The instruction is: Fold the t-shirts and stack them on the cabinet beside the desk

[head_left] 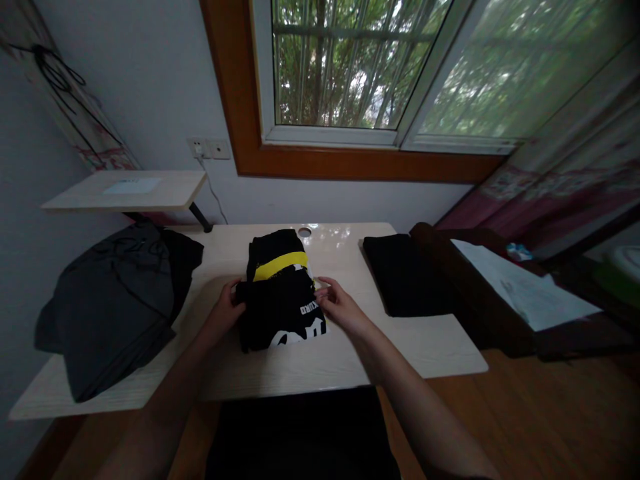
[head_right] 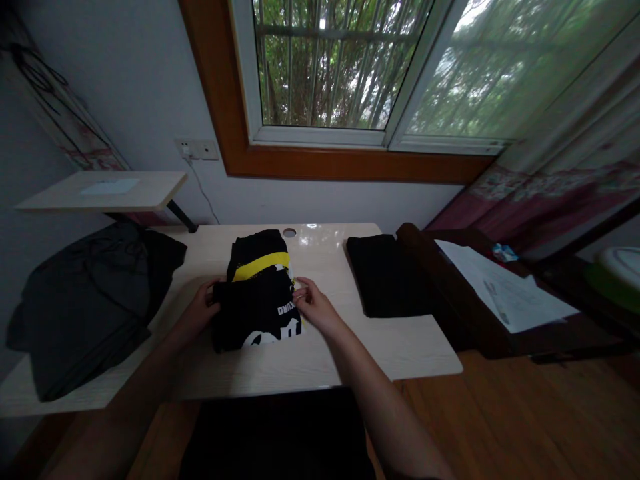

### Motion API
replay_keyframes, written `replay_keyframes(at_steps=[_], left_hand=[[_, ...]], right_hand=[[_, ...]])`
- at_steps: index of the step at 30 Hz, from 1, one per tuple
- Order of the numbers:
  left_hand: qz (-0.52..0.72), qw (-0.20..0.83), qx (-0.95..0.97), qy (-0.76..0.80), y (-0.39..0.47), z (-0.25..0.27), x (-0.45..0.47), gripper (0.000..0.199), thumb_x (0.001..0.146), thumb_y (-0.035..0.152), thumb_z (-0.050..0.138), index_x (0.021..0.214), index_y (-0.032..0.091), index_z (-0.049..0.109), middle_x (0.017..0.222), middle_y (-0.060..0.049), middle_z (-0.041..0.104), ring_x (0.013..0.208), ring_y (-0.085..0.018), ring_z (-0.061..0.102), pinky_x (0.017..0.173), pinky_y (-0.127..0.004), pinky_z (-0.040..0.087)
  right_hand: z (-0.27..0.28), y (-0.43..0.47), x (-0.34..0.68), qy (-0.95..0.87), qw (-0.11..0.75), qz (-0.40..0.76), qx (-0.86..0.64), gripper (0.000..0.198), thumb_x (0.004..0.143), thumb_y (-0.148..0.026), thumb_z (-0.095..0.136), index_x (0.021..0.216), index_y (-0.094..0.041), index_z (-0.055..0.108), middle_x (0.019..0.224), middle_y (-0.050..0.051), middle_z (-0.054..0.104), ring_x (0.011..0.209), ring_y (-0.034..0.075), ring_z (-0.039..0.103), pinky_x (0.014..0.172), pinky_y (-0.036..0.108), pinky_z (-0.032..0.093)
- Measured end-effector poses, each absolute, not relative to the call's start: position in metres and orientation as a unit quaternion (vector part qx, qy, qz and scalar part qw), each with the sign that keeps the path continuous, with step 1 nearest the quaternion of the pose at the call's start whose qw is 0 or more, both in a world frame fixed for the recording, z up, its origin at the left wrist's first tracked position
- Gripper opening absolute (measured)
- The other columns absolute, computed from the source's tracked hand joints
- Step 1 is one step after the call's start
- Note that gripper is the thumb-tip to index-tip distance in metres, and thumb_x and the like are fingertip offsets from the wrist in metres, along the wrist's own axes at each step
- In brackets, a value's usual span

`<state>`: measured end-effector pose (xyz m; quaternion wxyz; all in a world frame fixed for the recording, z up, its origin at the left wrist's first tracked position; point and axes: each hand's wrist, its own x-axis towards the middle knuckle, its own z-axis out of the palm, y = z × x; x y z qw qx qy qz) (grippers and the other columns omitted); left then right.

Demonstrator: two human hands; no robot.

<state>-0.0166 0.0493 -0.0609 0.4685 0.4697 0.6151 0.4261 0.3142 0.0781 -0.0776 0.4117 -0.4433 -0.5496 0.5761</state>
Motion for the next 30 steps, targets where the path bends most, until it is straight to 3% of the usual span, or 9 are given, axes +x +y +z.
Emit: replay_keyframes(at_steps=[4,8,15,20,25,30], left_hand=[[0.406,0.455,0.515,0.602,0.050,-0.057,-0.018,0.089,0.068,0.026,0.078,0.147,0.020,0.038,0.130,-0.014,0.065,0.118,-0.028,0.065,0.100,-0.045,0.053],[0.395,0.444,0.540,0.596,0.052,-0.061,-0.019,0.085,0.073,0.029,0.074,0.149,0.020,0.037,0.137,-0.015,0.061,0.125,-0.030,0.061,0.106,-0.049,0.049],[0.357,0.449,0.575,0.584,0.034,-0.052,-0.015,0.079,0.076,0.032,0.072,0.147,0.019,0.040,0.145,-0.015,0.056,0.130,-0.030,0.058,0.110,-0.047,0.047],[0.299,0.462,0.619,0.561,0.017,-0.038,-0.014,0.071,0.075,0.030,0.072,0.142,0.021,0.050,0.143,-0.011,0.059,0.129,-0.030,0.059,0.108,-0.043,0.048],[0.269,0.365,0.664,0.594,0.018,-0.042,-0.017,0.056,0.079,0.019,0.059,0.134,0.025,0.061,0.128,-0.006,0.067,0.116,-0.026,0.064,0.103,-0.043,0.050],[0.281,0.215,0.747,0.562,0.032,-0.056,-0.022,0.060,0.070,0.003,0.053,0.121,0.027,0.072,0.121,-0.008,0.061,0.116,-0.025,0.058,0.106,-0.045,0.046]], right_hand=[[-0.067,0.074,0.323,-0.663,0.326,0.526,-0.421,0.065,0.083,-0.034,0.073,0.141,-0.025,0.047,0.086,-0.003,0.063,0.077,0.014,0.061,0.074,0.029,0.050],[-0.062,0.072,0.329,-0.696,0.267,0.527,-0.407,0.069,0.079,-0.030,0.077,0.142,-0.026,0.048,0.082,-0.005,0.059,0.073,0.013,0.058,0.071,0.027,0.049],[-0.050,0.060,0.344,-0.706,0.185,0.569,-0.379,0.039,0.075,-0.040,0.082,0.108,-0.021,0.071,0.081,-0.003,0.059,0.068,0.011,0.055,0.064,0.024,0.048],[-0.042,0.046,0.349,-0.668,0.100,0.661,-0.328,0.040,0.070,-0.046,0.086,0.096,-0.019,0.072,0.082,-0.002,0.063,0.073,0.013,0.061,0.068,0.027,0.052],[-0.035,0.039,0.347,-0.686,0.122,0.625,-0.353,0.033,0.078,-0.040,0.080,0.103,-0.020,0.072,0.081,-0.002,0.063,0.072,0.013,0.061,0.068,0.026,0.050],[-0.044,0.046,0.341,-0.715,0.199,0.522,-0.421,0.032,0.083,-0.026,0.071,0.115,-0.024,0.067,0.080,-0.004,0.057,0.069,0.013,0.058,0.067,0.026,0.048]])
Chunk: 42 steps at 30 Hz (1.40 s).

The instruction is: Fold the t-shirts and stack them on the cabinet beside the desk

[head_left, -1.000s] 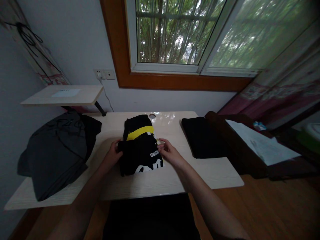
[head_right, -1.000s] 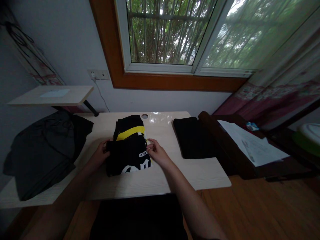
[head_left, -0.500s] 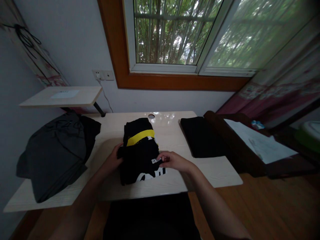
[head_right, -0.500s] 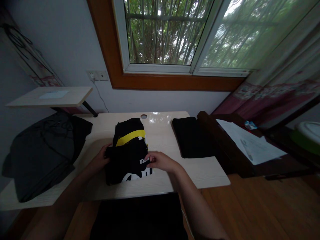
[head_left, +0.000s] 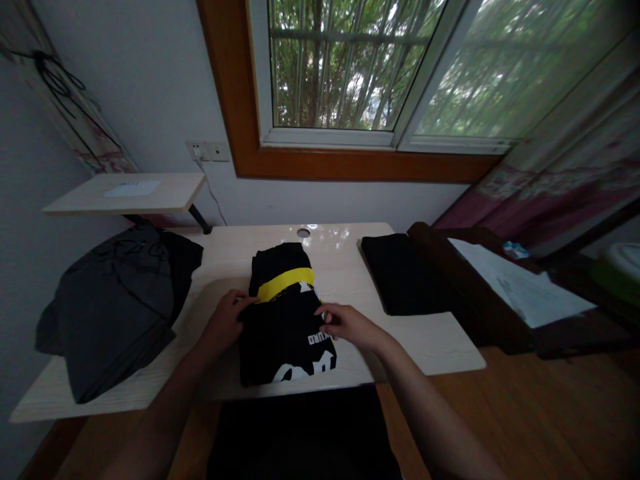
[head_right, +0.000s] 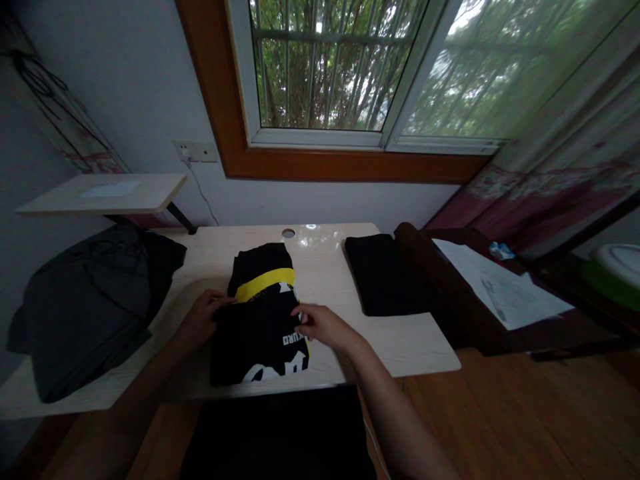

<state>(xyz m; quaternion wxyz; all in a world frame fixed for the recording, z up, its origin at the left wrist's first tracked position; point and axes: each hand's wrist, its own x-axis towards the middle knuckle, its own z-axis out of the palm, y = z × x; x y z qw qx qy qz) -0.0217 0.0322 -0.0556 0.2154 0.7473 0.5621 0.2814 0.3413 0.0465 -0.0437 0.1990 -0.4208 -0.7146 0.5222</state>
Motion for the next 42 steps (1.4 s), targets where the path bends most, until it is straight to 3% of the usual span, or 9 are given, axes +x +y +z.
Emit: replay_keyframes(at_steps=[7,11,14,17,21,25,29,36,42], left_hand=[[0.305,0.250,0.740,0.544,0.051,-0.055,-0.021,0.044,0.072,0.008,0.051,0.105,0.023,0.075,0.109,-0.007,0.069,0.108,-0.024,0.062,0.102,-0.043,0.047],[0.323,0.278,0.682,0.595,0.057,-0.054,-0.017,0.036,0.074,0.018,0.051,0.103,0.021,0.073,0.105,-0.007,0.073,0.102,-0.026,0.067,0.098,-0.041,0.050],[0.325,0.291,0.650,0.622,0.059,-0.052,-0.012,0.033,0.079,0.026,0.050,0.102,0.021,0.072,0.106,-0.008,0.075,0.103,-0.028,0.068,0.095,-0.040,0.051],[0.334,0.301,0.639,0.624,0.059,-0.049,-0.008,0.032,0.079,0.028,0.051,0.101,0.021,0.073,0.105,-0.008,0.076,0.102,-0.029,0.069,0.093,-0.039,0.052],[0.350,0.285,0.604,0.657,0.060,-0.049,-0.006,0.035,0.082,0.032,0.054,0.109,0.020,0.071,0.108,-0.008,0.077,0.104,-0.029,0.069,0.092,-0.038,0.052],[0.374,0.265,0.585,0.669,0.064,-0.050,-0.007,0.040,0.089,0.047,0.054,0.115,0.019,0.068,0.114,-0.010,0.074,0.105,-0.029,0.068,0.092,-0.039,0.052],[0.369,0.265,0.564,0.689,0.065,-0.052,-0.003,0.048,0.090,0.050,0.057,0.128,0.020,0.059,0.105,-0.011,0.074,0.097,-0.028,0.071,0.089,-0.041,0.053],[0.395,0.273,0.557,0.678,0.055,-0.061,0.001,0.085,0.085,0.043,0.070,0.155,0.025,0.027,0.119,-0.014,0.069,0.113,-0.029,0.068,0.101,-0.047,0.049],[0.406,0.295,0.577,0.644,0.052,-0.061,0.000,0.085,0.087,0.038,0.067,0.157,0.025,0.022,0.118,-0.011,0.068,0.112,-0.026,0.068,0.104,-0.047,0.048]], right_hand=[[-0.060,0.061,0.326,-0.733,0.308,0.391,-0.465,0.044,0.079,-0.011,0.064,0.119,-0.024,0.053,0.095,-0.001,0.059,0.074,0.014,0.057,0.068,0.027,0.047],[-0.064,0.072,0.318,-0.757,0.351,0.311,-0.456,0.056,0.073,-0.006,0.066,0.125,-0.026,0.056,0.122,0.006,0.056,0.104,0.020,0.059,0.091,0.036,0.050],[-0.066,0.081,0.311,-0.772,0.373,0.275,-0.435,0.033,0.081,-0.011,0.066,0.110,-0.026,0.067,0.122,0.007,0.058,0.118,0.023,0.055,0.105,0.041,0.043],[-0.067,0.088,0.304,-0.763,0.383,0.271,-0.445,0.013,0.090,-0.022,0.064,0.101,-0.025,0.069,0.110,0.006,0.065,0.110,0.023,0.057,0.102,0.042,0.043],[-0.069,0.095,0.296,-0.712,0.398,0.291,-0.501,0.019,0.095,-0.035,0.058,0.108,-0.025,0.067,0.098,0.005,0.066,0.095,0.022,0.059,0.089,0.038,0.047],[-0.069,0.102,0.291,-0.661,0.436,0.280,-0.542,0.019,0.094,-0.041,0.058,0.097,-0.024,0.065,0.090,0.003,0.061,0.091,0.022,0.057,0.084,0.034,0.046],[-0.071,0.107,0.289,-0.680,0.407,0.255,-0.554,0.017,0.093,-0.037,0.060,0.102,-0.023,0.063,0.090,0.003,0.063,0.092,0.023,0.056,0.084,0.035,0.045],[-0.073,0.103,0.296,-0.699,0.366,0.278,-0.548,0.045,0.089,-0.028,0.062,0.133,-0.024,0.053,0.098,0.003,0.065,0.088,0.020,0.059,0.083,0.034,0.047],[-0.070,0.092,0.302,-0.729,0.355,0.256,-0.526,0.044,0.087,-0.023,0.062,0.131,-0.023,0.056,0.100,0.004,0.064,0.090,0.021,0.060,0.088,0.038,0.049]])
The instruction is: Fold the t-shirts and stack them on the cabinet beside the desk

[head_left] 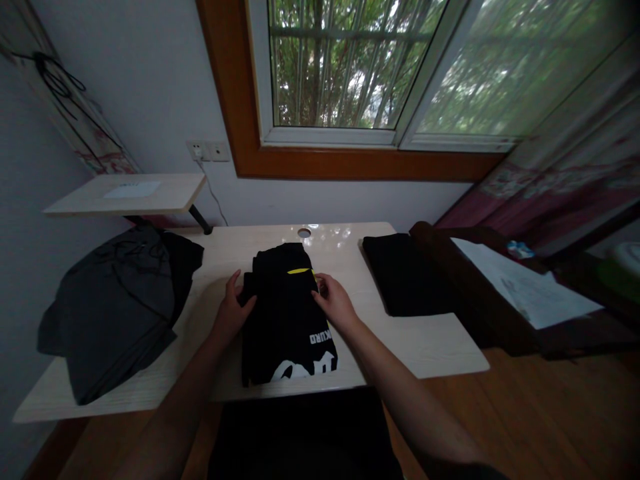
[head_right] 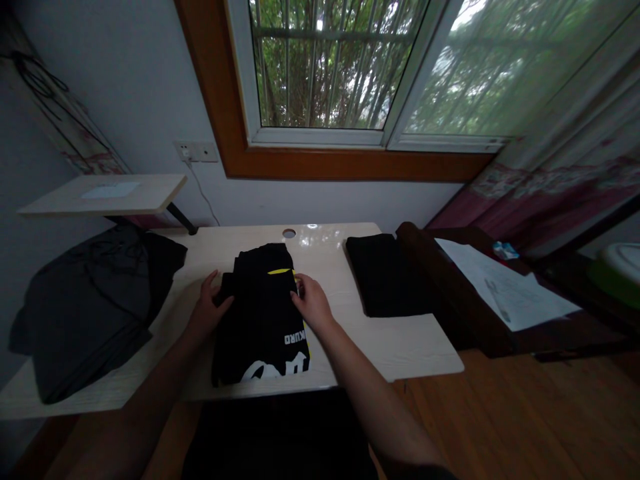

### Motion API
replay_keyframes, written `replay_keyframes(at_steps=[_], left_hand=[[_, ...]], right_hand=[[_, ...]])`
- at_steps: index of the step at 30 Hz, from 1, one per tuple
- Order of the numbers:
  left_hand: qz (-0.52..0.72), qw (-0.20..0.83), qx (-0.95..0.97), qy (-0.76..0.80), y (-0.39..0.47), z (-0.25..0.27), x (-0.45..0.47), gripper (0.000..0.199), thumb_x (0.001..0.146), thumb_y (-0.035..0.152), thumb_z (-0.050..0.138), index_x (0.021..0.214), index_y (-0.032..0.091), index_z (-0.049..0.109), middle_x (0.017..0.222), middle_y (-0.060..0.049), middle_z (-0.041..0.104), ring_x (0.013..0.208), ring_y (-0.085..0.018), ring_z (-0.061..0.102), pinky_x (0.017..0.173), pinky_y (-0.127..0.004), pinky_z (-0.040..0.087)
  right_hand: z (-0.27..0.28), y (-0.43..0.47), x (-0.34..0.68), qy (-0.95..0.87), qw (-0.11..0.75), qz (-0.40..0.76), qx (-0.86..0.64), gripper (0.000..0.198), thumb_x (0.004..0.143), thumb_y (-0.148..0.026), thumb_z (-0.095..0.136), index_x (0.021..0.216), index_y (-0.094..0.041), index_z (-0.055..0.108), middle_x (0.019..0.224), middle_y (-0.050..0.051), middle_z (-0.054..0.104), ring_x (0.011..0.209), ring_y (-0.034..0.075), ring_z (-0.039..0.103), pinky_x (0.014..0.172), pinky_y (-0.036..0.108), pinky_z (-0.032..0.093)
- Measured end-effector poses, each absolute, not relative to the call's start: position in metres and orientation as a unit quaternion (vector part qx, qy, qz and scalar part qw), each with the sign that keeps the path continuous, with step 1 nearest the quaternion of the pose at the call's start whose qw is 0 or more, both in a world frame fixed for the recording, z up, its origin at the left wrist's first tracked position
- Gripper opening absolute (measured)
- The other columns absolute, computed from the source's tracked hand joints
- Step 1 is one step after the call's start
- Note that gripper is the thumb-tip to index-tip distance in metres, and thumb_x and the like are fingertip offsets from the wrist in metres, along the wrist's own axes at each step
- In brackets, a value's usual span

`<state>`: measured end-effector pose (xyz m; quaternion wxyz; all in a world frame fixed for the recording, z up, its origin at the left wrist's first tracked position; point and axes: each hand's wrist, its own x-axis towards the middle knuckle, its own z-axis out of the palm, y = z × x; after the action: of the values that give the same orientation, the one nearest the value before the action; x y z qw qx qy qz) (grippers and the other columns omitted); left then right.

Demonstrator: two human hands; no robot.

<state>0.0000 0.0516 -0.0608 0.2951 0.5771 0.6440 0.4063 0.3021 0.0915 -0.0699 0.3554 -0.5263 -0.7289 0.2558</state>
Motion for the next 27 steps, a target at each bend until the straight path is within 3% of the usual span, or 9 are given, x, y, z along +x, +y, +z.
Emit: replay_keyframes(at_steps=[5,10,15,20,24,27], left_hand=[[0.400,0.249,0.593,0.653,0.052,-0.059,0.005,0.082,0.086,0.037,0.066,0.156,0.025,0.025,0.125,-0.012,0.062,0.106,-0.025,0.067,0.099,-0.047,0.052],[0.381,0.221,0.604,0.664,0.053,-0.059,0.008,0.086,0.081,0.031,0.070,0.156,0.024,0.027,0.138,-0.016,0.056,0.118,-0.028,0.063,0.104,-0.048,0.049],[0.326,0.259,0.610,0.675,0.051,-0.052,0.005,0.090,0.080,0.026,0.070,0.158,0.024,0.025,0.130,-0.014,0.065,0.117,-0.030,0.066,0.101,-0.044,0.050],[0.312,0.340,0.612,0.642,0.044,-0.041,0.003,0.095,0.075,0.026,0.073,0.158,0.024,0.027,0.121,-0.012,0.070,0.108,-0.030,0.070,0.095,-0.043,0.052],[0.301,0.412,0.616,0.600,0.034,-0.035,0.006,0.103,0.072,0.025,0.075,0.160,0.022,0.022,0.112,-0.009,0.073,0.096,-0.027,0.072,0.087,-0.038,0.054],[0.293,0.396,0.624,0.606,0.034,-0.035,0.010,0.101,0.074,0.027,0.073,0.160,0.022,0.022,0.101,-0.006,0.071,0.086,-0.025,0.071,0.080,-0.037,0.054]], right_hand=[[-0.067,0.085,0.301,-0.729,0.386,0.240,-0.511,0.049,0.084,-0.020,0.066,0.131,-0.024,0.055,0.123,0.009,0.059,0.106,0.023,0.060,0.098,0.040,0.049],[-0.063,0.082,0.297,-0.704,0.362,0.257,-0.555,0.060,0.082,-0.021,0.068,0.139,-0.027,0.049,0.126,0.007,0.057,0.107,0.023,0.061,0.096,0.039,0.051],[-0.062,0.081,0.299,-0.688,0.336,0.322,-0.558,0.068,0.079,-0.014,0.067,0.142,-0.029,0.047,0.107,0.002,0.063,0.093,0.019,0.063,0.086,0.034,0.051],[-0.060,0.073,0.315,-0.668,0.295,0.403,-0.552,0.074,0.072,-0.011,0.073,0.140,-0.028,0.049,0.081,-0.005,0.059,0.075,0.016,0.062,0.071,0.028,0.048],[-0.058,0.060,0.336,-0.662,0.267,0.456,-0.531,0.081,0.069,-0.013,0.077,0.143,-0.026,0.047,0.078,-0.006,0.059,0.072,0.016,0.061,0.068,0.027,0.048],[-0.061,0.054,0.347,-0.646,0.275,0.477,-0.529,0.082,0.071,-0.018,0.077,0.146,-0.028,0.044,0.080,-0.006,0.060,0.071,0.016,0.062,0.064,0.027,0.048]])
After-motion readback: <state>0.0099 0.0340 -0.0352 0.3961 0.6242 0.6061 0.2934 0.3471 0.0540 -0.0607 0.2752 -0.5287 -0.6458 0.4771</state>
